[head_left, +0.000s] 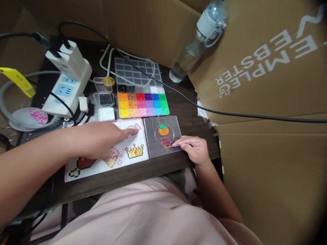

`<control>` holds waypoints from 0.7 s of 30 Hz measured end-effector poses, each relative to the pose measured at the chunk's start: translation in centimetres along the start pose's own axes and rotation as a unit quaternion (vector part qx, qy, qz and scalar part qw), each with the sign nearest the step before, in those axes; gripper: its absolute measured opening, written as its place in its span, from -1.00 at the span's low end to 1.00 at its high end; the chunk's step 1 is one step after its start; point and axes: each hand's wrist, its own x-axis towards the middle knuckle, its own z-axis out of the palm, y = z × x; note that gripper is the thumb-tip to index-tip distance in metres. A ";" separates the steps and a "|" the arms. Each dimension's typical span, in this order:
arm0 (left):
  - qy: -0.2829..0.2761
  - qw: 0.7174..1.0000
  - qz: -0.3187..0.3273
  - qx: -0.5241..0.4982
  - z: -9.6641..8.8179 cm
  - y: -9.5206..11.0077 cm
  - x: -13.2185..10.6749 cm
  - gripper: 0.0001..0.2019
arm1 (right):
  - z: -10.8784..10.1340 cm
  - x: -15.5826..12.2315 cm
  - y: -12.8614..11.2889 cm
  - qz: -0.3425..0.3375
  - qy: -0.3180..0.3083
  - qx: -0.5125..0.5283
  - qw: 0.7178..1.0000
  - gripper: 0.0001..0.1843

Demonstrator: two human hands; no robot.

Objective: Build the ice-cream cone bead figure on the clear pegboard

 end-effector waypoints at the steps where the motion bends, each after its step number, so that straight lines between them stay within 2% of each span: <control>1: 0.001 1.000 0.001 0.004 0.0 0.0 0.0 0.06 | 0.0 0.0 0.0 0.000 0.000 0.000 1.000 -0.84; 15: 0.027 1.000 0.015 -0.006 0.5 -0.5 0.5 0.11 | 0.0 0.0 0.0 0.037 -0.001 -0.040 0.999 -0.76; 21: 0.017 1.000 0.010 -0.003 0.4 -0.4 0.4 0.10 | 0.1 0.0 -0.2 0.020 0.002 -0.010 1.000 -0.84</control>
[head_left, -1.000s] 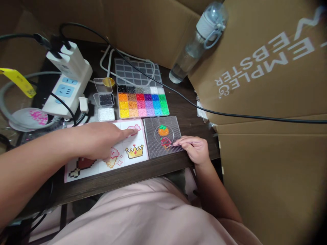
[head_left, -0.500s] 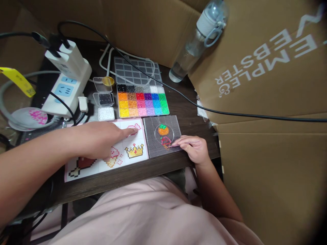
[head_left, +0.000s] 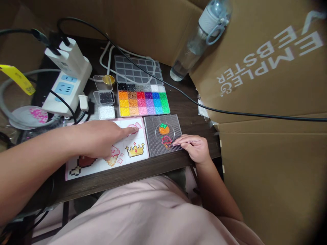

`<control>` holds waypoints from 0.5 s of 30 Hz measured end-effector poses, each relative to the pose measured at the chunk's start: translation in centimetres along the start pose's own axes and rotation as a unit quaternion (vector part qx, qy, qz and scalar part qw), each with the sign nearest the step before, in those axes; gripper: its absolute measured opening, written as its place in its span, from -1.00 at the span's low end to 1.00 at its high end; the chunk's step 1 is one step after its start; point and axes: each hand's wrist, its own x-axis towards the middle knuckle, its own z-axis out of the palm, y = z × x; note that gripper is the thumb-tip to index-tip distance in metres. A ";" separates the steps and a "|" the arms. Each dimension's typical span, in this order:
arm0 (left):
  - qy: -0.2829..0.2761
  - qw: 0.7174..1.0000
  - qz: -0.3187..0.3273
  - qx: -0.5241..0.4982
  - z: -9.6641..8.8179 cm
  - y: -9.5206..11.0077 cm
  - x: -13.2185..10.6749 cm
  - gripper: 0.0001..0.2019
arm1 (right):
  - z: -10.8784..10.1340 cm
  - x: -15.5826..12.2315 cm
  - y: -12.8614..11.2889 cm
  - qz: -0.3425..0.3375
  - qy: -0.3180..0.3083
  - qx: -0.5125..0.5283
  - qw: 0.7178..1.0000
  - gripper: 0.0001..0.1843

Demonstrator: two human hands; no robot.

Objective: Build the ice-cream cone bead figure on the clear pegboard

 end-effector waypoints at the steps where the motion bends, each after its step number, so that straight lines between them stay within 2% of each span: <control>1: -0.004 1.000 -0.001 -0.001 -0.1 0.0 -0.1 0.11 | 0.0 0.0 -0.1 0.000 0.001 0.001 1.000 -0.84; 9: -0.012 1.000 -0.001 -0.002 -0.5 0.4 -0.5 0.08 | -0.1 0.1 -0.4 0.023 0.013 -0.028 0.999 -0.76; 15: -0.015 1.000 0.016 -0.018 -1.4 0.9 -1.4 0.01 | -0.1 -0.2 -0.4 0.006 0.022 -0.040 0.999 -0.81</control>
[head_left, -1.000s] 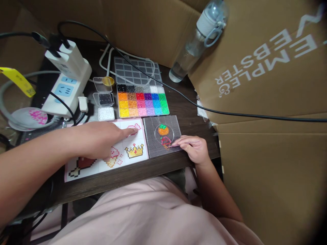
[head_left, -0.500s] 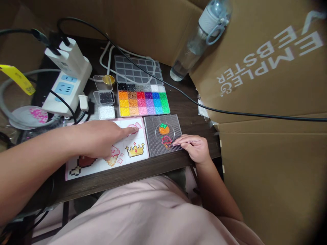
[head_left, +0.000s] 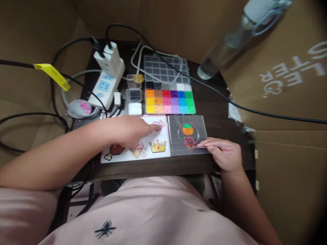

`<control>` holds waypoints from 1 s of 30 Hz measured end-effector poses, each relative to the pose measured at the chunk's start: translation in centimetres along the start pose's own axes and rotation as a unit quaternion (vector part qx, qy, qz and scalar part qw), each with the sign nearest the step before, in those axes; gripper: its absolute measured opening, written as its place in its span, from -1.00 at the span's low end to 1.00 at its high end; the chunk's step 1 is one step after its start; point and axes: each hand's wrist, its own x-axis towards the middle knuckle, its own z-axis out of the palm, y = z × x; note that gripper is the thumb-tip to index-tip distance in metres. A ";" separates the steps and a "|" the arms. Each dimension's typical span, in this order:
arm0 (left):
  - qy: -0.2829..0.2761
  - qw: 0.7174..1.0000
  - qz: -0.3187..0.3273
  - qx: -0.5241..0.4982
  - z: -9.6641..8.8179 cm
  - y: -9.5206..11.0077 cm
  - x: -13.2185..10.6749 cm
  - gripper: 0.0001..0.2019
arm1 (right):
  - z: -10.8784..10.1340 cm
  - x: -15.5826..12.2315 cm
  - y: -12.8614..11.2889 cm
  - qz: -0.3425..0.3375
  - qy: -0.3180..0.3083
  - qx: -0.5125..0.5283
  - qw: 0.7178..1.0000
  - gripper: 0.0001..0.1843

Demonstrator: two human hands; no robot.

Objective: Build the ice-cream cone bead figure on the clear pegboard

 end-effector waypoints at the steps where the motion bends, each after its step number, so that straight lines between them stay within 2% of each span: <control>1: -0.002 1.000 0.002 -0.006 -0.1 0.1 -0.1 0.02 | 0.0 0.0 0.0 0.000 0.004 -0.003 1.000 -0.81; 9: -0.003 1.000 -0.001 -0.018 -0.1 0.3 -0.3 0.03 | 0.2 0.2 0.0 -0.001 0.019 0.011 1.000 -0.83; 21: 0.012 1.000 0.008 0.005 0.6 -0.2 0.0 0.05 | -0.2 -0.2 1.3 -0.009 0.054 0.038 0.998 -0.90; 25: 0.009 0.999 0.025 0.019 0.2 0.0 -0.2 0.11 | -0.5 1.5 0.9 -0.021 0.050 0.028 0.998 -0.86; 30: 0.006 1.000 0.011 0.011 -0.4 0.4 -0.6 0.17 | -0.8 6.2 -0.8 -0.010 0.051 0.012 0.999 -0.75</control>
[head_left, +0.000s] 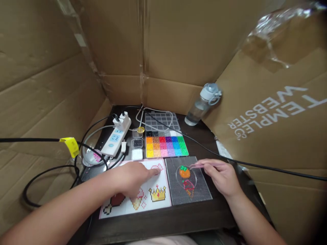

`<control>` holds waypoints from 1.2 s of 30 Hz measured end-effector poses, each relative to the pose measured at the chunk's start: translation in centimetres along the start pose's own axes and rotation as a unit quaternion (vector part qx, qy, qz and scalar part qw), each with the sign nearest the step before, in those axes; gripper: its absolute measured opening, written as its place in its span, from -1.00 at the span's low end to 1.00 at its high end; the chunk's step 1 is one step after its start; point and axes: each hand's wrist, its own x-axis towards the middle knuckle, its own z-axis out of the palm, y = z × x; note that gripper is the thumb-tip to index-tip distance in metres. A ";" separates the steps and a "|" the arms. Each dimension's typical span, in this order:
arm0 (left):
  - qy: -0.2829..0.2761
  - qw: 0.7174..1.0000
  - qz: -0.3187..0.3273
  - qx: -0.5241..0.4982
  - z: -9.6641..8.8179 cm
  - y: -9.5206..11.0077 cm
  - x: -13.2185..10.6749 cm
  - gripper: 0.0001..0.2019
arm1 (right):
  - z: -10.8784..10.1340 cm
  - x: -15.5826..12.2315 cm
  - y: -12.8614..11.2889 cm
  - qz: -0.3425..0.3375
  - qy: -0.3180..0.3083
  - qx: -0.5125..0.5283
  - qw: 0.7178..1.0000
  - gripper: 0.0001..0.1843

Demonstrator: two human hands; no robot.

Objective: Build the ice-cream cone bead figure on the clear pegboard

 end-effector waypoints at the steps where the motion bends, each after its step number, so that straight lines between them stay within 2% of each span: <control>1: -0.001 1.000 -0.002 0.000 0.0 0.1 0.0 0.18 | 0.4 1.2 -0.4 0.011 0.002 0.001 1.000 -0.75; 4: 0.000 1.000 -0.008 0.007 0.0 0.1 0.1 0.20 | 2.3 4.6 -1.2 0.018 0.015 -0.013 1.000 -0.76; 7: -0.001 1.000 -0.008 0.010 0.0 0.1 0.2 0.21 | 4.7 7.4 -1.5 -0.012 -0.012 -0.053 0.998 -0.76; 10: 0.002 1.000 -0.011 0.011 0.1 0.1 0.3 0.20 | 6.7 9.4 -1.7 -0.053 -0.046 -0.115 0.991 -0.75; 13: 0.004 1.000 -0.015 0.013 0.2 0.2 0.2 0.16 | 8.3 10.5 -1.8 -0.040 -0.075 -0.135 0.987 -0.76; 17: 0.010 1.000 -0.007 0.020 0.3 0.1 0.2 0.10 | 9.5 10.9 -1.8 0.000 -0.075 -0.106 0.992 -0.78; 25: 0.016 1.000 0.004 0.013 0.5 -0.2 0.4 0.03 | 10.8 10.4 -1.3 0.020 -0.096 -0.016 0.995 -0.78; 36: 0.018 1.000 0.007 0.010 0.7 -0.2 0.4 0.03 | 11.1 10.4 -1.3 0.019 -0.111 -0.001 0.994 -0.80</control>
